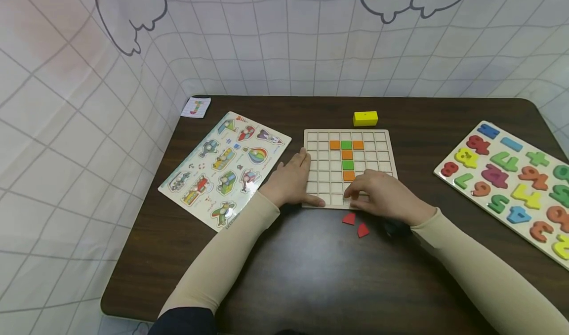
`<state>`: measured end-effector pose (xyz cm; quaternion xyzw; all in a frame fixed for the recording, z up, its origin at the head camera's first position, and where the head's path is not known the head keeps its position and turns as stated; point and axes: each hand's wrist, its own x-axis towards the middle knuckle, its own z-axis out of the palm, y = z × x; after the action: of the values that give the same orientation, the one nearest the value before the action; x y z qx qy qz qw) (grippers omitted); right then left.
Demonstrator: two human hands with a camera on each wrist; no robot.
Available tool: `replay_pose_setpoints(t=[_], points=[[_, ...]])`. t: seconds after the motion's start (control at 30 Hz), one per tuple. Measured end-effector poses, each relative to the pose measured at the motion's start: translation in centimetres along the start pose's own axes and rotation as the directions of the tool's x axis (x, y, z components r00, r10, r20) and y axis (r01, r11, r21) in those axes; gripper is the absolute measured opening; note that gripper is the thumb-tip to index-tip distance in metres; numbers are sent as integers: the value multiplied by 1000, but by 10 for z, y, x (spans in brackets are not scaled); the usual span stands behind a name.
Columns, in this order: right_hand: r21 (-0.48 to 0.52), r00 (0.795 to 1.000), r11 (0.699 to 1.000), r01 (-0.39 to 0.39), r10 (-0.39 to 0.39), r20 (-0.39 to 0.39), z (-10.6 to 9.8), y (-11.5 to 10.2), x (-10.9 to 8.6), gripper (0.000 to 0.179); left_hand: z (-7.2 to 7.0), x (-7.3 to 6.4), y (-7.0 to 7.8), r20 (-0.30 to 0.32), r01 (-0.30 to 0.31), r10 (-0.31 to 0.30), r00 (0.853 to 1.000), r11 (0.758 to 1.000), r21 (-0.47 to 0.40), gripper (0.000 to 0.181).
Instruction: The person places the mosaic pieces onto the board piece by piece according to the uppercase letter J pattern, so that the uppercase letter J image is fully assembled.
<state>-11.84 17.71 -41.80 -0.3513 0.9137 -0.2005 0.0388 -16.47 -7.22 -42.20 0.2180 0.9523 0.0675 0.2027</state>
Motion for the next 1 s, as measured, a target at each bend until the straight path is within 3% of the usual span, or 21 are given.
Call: replay_pose_setpoints(t=[0.17, 0.3, 0.63, 0.77, 0.87, 1.0], points=[[16, 994, 996, 84, -85, 65, 4, -9, -11, 16, -1, 0, 1, -3, 1, -1, 1000, 1000, 6, 138], [-10, 989, 991, 131, -130, 65, 10, -14, -15, 15, -1, 1, 1, 0, 2, -2, 1000, 1000, 4, 138], [-56, 997, 996, 71, -70, 26, 22, -25, -16, 17, 0, 1, -1, 5, -4, 4, 1000, 1000, -3, 138], [-29, 997, 999, 34, -32, 66, 24, -30, -15, 19, 1, 2, -1, 2, -3, 3, 1000, 1000, 0, 138], [21, 993, 999, 41, -43, 112, 22, -31, -16, 18, 1, 2, -1, 1, -4, 4, 1000, 1000, -2, 138], [35, 988, 994, 102, -105, 114, 19, -30, -16, 22, 2, 2, -1, -2, 0, 0, 1000, 1000, -6, 138]])
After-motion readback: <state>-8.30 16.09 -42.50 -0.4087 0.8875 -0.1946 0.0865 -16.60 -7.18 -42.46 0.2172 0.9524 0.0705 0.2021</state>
